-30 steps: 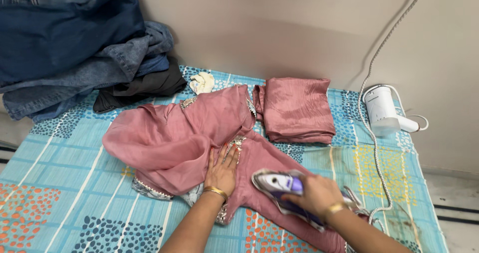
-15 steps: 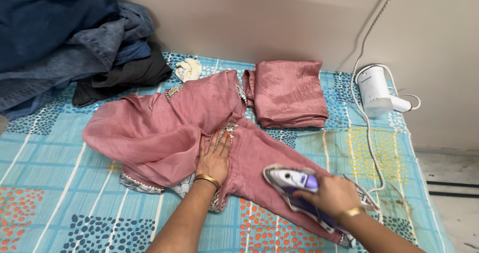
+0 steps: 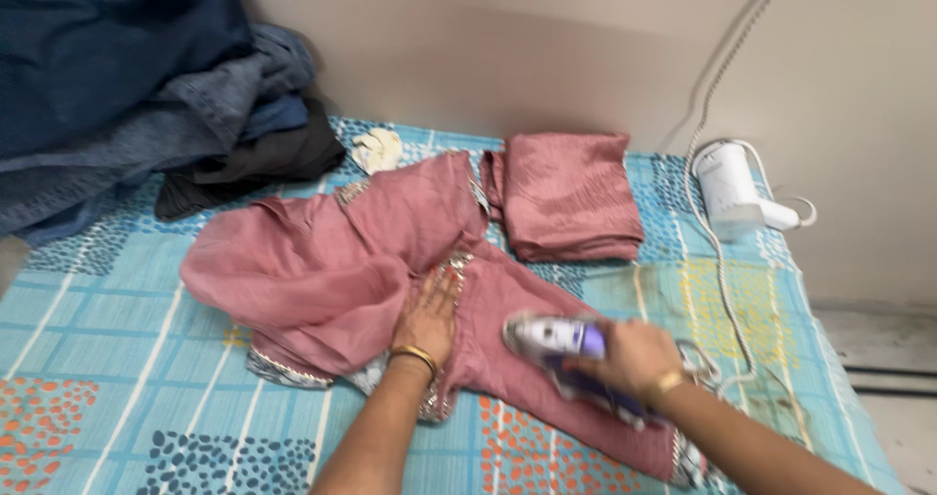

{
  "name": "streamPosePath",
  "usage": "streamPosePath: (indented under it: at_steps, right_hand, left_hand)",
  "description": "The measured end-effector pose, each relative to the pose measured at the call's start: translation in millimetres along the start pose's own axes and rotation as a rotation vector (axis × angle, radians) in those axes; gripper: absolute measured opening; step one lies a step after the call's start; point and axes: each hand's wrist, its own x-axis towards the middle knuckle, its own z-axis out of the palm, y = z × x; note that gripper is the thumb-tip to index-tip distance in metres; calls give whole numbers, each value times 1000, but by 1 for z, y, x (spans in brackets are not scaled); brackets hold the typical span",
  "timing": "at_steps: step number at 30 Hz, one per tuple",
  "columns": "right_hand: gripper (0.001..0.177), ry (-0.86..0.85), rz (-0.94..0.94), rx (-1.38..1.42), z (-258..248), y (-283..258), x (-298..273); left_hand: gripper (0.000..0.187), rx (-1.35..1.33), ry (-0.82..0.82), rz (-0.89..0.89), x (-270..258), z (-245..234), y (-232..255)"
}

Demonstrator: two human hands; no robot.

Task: The person irons a pink embroidered garment on a bed using a handheld iron. They smooth the sleeves and body, flip the garment to iron the back, and adjust the fabric throughout the process.

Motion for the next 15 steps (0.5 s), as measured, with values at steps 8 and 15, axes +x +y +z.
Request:
streamPosePath:
  at_steps: [8, 15]
  right_hand:
    - [77, 72, 60, 8, 10, -56, 18]
    - [74, 92, 165, 124, -8, -83, 34]
  left_hand:
    - [71, -155, 66, 45, -6, 6, -6]
    - [69, -149, 39, 27, -6, 3, -5]
